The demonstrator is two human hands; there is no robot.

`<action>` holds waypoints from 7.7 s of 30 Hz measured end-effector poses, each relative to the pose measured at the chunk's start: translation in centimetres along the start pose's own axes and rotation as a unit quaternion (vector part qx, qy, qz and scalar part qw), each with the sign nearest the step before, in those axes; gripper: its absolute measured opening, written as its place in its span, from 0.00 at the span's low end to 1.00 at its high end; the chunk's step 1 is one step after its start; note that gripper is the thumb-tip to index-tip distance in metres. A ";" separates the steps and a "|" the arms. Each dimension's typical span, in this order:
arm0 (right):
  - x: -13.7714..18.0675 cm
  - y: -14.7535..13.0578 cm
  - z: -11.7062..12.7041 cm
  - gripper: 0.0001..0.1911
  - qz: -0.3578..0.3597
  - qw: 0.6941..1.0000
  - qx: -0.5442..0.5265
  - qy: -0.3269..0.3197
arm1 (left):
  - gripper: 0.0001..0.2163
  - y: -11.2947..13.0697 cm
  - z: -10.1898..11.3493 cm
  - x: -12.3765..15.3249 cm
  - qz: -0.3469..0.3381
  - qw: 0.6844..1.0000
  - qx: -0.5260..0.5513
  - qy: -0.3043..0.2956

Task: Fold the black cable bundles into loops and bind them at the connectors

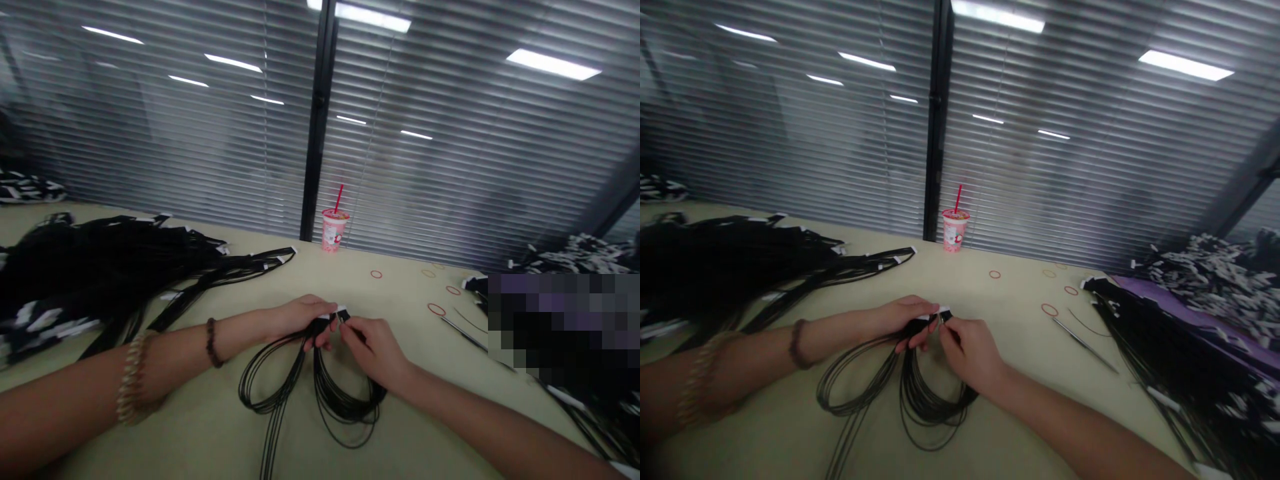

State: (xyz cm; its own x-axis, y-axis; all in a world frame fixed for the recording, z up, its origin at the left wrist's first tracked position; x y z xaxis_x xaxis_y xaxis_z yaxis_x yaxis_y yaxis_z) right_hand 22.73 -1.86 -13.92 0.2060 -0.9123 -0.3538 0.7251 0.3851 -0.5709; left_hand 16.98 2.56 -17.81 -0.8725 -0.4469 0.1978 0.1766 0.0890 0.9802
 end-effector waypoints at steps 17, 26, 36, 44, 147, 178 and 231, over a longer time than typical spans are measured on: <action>-1.1 0.3 0.0 0.14 0.004 0.996 -0.075 -0.037 | 0.19 0.1 -0.7 0.3 0.011 0.998 -0.057 -0.011; -0.8 3.2 0.3 0.16 -0.112 0.989 -0.090 0.024 | 0.18 0.4 -0.8 0.4 -0.007 0.999 -0.037 -0.022; -1.0 2.6 -0.1 0.13 -0.085 0.977 -0.194 0.008 | 0.18 0.1 -0.8 0.3 0.003 0.999 -0.037 -0.021; -1.1 1.3 0.1 0.06 -0.042 0.983 -0.176 -0.008 | 0.20 -0.6 -0.2 -0.1 0.001 0.998 -0.056 -0.015; 0.4 0.5 -1.0 0.07 -0.066 0.997 -0.020 -0.021 | 0.16 0.0 0.7 -0.7 -0.089 0.989 0.099 0.070; -1.1 0.8 14.5 0.11 -0.057 0.923 -0.338 0.174 | 0.16 -0.9 0.7 -0.4 0.000 0.994 0.080 0.072; -0.3 0.1 2.2 0.12 0.027 0.999 -0.027 0.038 | 0.17 -0.5 0.8 -0.5 -0.002 0.998 -0.014 0.061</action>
State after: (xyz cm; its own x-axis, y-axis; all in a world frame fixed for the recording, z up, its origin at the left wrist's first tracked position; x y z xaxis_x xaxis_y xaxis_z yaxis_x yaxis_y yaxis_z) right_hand 24.20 -1.88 -12.21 0.1913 -0.8779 -0.4389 0.6780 0.4415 -0.5876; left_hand 16.94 3.40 -18.40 -0.8119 -0.5521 0.1900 0.1867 0.0628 0.9804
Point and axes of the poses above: each hand's wrist, its own x-axis away from the middle knuckle, its own z-axis out of the back of the hand, y = z × x, the point moved 9 cm from there along -x, towards the middle knuckle, and after that the axes turned 4 degrees about -x, right-handed, at the moved point
